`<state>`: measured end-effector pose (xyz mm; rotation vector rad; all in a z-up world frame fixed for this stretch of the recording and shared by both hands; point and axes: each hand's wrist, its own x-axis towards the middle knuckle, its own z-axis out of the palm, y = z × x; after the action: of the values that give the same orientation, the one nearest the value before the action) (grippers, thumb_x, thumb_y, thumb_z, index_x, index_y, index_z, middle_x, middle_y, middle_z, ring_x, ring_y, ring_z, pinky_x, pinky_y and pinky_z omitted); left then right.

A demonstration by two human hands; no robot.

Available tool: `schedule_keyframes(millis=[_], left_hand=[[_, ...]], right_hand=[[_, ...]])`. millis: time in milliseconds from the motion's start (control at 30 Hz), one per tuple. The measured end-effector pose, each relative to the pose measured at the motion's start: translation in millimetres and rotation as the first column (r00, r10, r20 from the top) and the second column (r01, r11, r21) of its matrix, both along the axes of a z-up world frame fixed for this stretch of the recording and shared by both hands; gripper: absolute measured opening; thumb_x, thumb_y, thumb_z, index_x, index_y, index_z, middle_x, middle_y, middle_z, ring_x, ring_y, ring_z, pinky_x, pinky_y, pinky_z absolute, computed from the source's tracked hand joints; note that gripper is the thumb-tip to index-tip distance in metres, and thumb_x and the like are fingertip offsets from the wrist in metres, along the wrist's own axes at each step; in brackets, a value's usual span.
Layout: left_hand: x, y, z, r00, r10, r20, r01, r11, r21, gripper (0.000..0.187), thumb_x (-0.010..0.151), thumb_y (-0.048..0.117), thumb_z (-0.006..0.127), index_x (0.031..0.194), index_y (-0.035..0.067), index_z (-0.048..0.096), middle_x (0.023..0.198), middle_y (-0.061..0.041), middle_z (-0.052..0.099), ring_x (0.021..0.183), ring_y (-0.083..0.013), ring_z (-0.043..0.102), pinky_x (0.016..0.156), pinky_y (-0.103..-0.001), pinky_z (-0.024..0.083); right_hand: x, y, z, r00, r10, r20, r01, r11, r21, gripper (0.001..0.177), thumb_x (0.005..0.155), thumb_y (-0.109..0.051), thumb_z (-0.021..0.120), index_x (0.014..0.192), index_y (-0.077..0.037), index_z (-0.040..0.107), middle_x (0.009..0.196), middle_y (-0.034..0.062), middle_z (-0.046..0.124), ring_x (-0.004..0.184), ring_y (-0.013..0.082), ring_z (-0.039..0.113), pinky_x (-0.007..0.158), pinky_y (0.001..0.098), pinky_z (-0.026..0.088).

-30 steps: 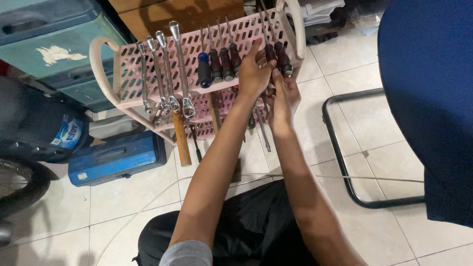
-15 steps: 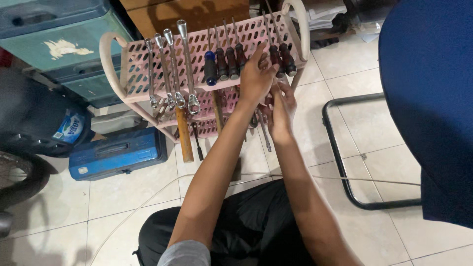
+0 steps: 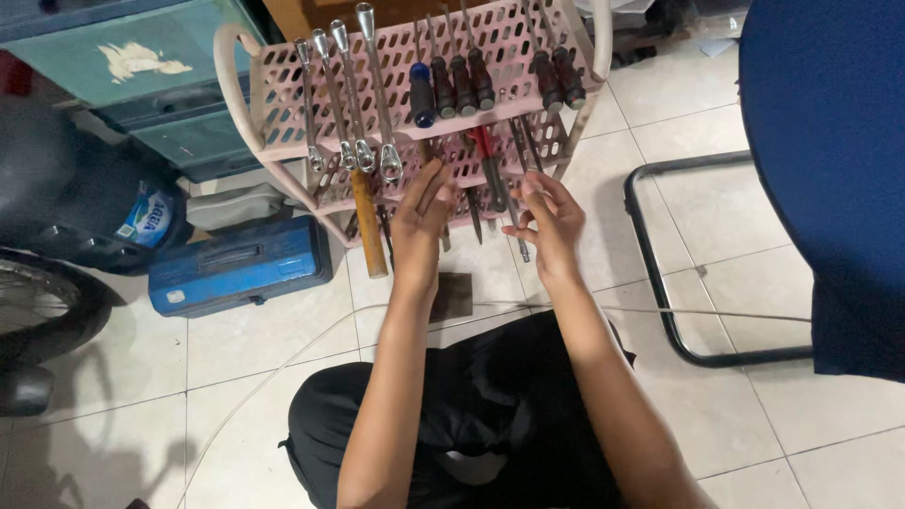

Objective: The person sits on the floor and wipes several screwdrivers with a cloth, cleaning the handles and shafts before placing them back into a pink plastic tool rack.

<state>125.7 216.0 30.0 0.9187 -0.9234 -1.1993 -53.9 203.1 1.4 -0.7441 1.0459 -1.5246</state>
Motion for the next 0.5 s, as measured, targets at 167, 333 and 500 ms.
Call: schedule_keyframes(millis=[167, 333, 500], left_hand=[[0.5, 4.3, -10.2, 0.99, -0.024, -0.139, 0.033, 0.998, 0.058, 0.054, 0.099, 0.014, 0.061, 0.148, -0.004, 0.048, 0.145, -0.018, 0.06, 0.127, -0.0234, 0.061, 0.109, -0.034, 0.048], [-20.7, -65.1, 7.5, 0.987, 0.026, 0.156, 0.019, 0.96, -0.28, 0.046, 0.105, 0.011, 0.059, 0.147, -0.006, 0.05, 0.145, -0.021, 0.06, 0.135, -0.0272, 0.06, 0.115, -0.036, 0.047], [-39.9, -147.1, 32.8, 0.739, 0.388, 0.551, -0.091, 0.868, -0.489, 0.043, 0.094, 0.0, 0.061, 0.137, 0.0, 0.061, 0.121, -0.024, 0.074, 0.108, -0.0358, 0.077, 0.096, -0.039, 0.059]], right_hand=[[6.2, -6.0, 5.1, 0.993, 0.002, -0.117, -0.014, 0.995, -0.103, 0.043, 0.094, -0.021, 0.076, 0.129, 0.001, 0.065, 0.098, 0.0094, 0.073, 0.065, 0.0055, 0.06, 0.06, 0.0301, 0.066], [13.2, -75.7, -2.4, 0.967, -0.03, -0.253, 0.003, 0.994, -0.107, 0.04, 0.092, -0.019, 0.075, 0.128, -0.001, 0.067, 0.097, 0.0039, 0.073, 0.068, 0.004, 0.064, 0.049, 0.0262, 0.058], [19.6, -151.6, -17.9, 0.912, -0.116, -0.393, -0.003, 0.958, -0.288, 0.034, 0.099, -0.008, 0.07, 0.132, 0.0, 0.071, 0.087, 0.0068, 0.069, 0.062, 0.011, 0.06, 0.05, 0.0285, 0.05]])
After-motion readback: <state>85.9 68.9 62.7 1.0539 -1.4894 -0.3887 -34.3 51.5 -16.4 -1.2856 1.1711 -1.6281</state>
